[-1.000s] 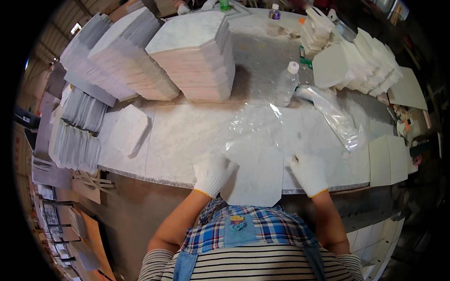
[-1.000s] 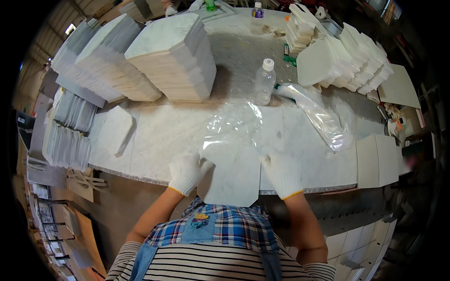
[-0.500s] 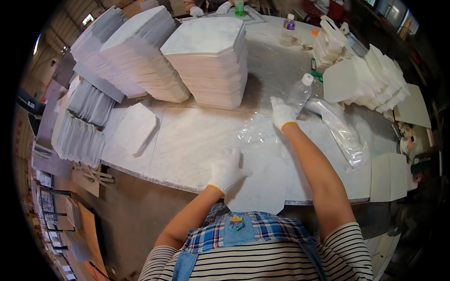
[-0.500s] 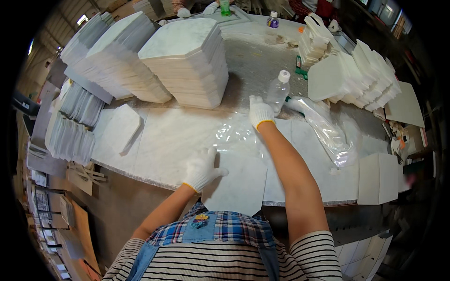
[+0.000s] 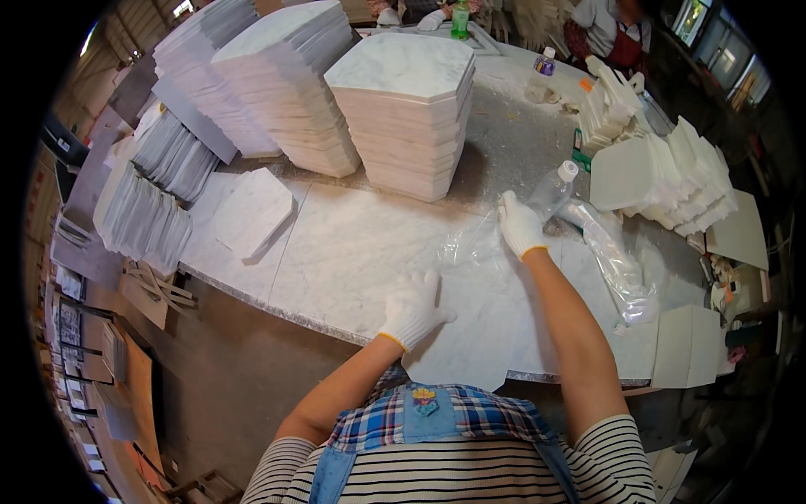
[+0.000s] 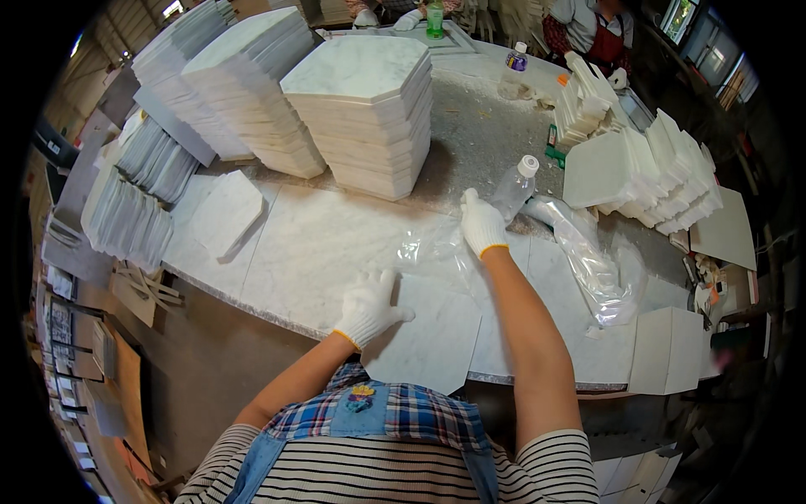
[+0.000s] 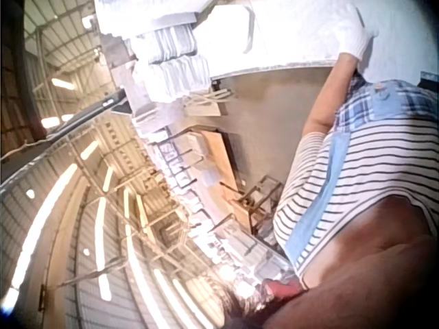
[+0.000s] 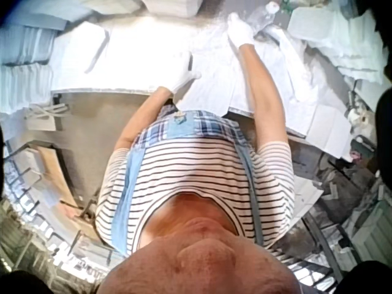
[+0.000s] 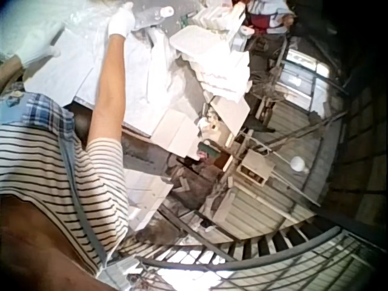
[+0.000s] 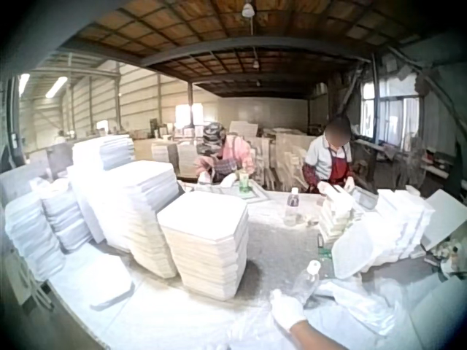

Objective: The person repeatedly picks white square tiles from a stack, places each tile into a clear plastic bag, folds the bag closed, and sets the packaged tile into a cardboard box. The process is repeated continuously throughout the clip.

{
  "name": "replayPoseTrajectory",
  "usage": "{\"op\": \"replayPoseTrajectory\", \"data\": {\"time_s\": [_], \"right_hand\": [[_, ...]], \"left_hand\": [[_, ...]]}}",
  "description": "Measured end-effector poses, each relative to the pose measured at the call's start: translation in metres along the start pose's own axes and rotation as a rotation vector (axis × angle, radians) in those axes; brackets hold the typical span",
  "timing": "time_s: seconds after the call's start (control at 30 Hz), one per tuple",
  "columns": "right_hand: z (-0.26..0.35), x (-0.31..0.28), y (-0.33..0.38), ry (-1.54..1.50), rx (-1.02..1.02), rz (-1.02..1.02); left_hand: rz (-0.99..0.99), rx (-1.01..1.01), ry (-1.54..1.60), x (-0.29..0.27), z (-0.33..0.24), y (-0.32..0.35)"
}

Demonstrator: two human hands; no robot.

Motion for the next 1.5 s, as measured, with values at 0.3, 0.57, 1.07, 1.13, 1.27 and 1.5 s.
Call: {"op": "replayPoseTrajectory", "data": {"time_s": [0.3, 0.57, 1.07, 1.13, 1.27, 1.5], "right_hand": [[0.136, -0.104, 0.118, -0.148, -0.766, -0.051], [0.145, -0.108, 0.195, 0.059, -0.790, 0.134], [0.107, -0.038, 0.279, 0.110, -0.291, 0.686], [0.109, -0.042, 0.278, 0.093, -0.363, 0.604], [0.125, -0.062, 0.263, -0.049, -0.731, 0.300], [0.085, -0.028, 0.295, -0.066, -0.724, 0.330]], "left_hand": [[-0.521, 0.135, 0.203, -0.056, 0.007, -0.002], [-0.680, 0.939, -0.073, -0.096, -0.013, 0.015], [-0.436, 1.058, -0.083, -0.025, -0.016, 0.092], [-0.407, 1.063, -0.070, -0.018, -0.016, 0.093], [-0.324, 1.066, -0.079, -0.006, -0.010, 0.097], [-0.245, 1.001, -0.101, -0.006, -0.009, 0.108]]}}
Point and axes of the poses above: each hand's wrist, its own y-axis away from the middle knuckle, its own x-axis out of the palm, z = x × y, the point moved 5 cm from there along -y, towards the middle knuckle, and after that the axes turned 14 degrees about -y, right-handed, at the moved point
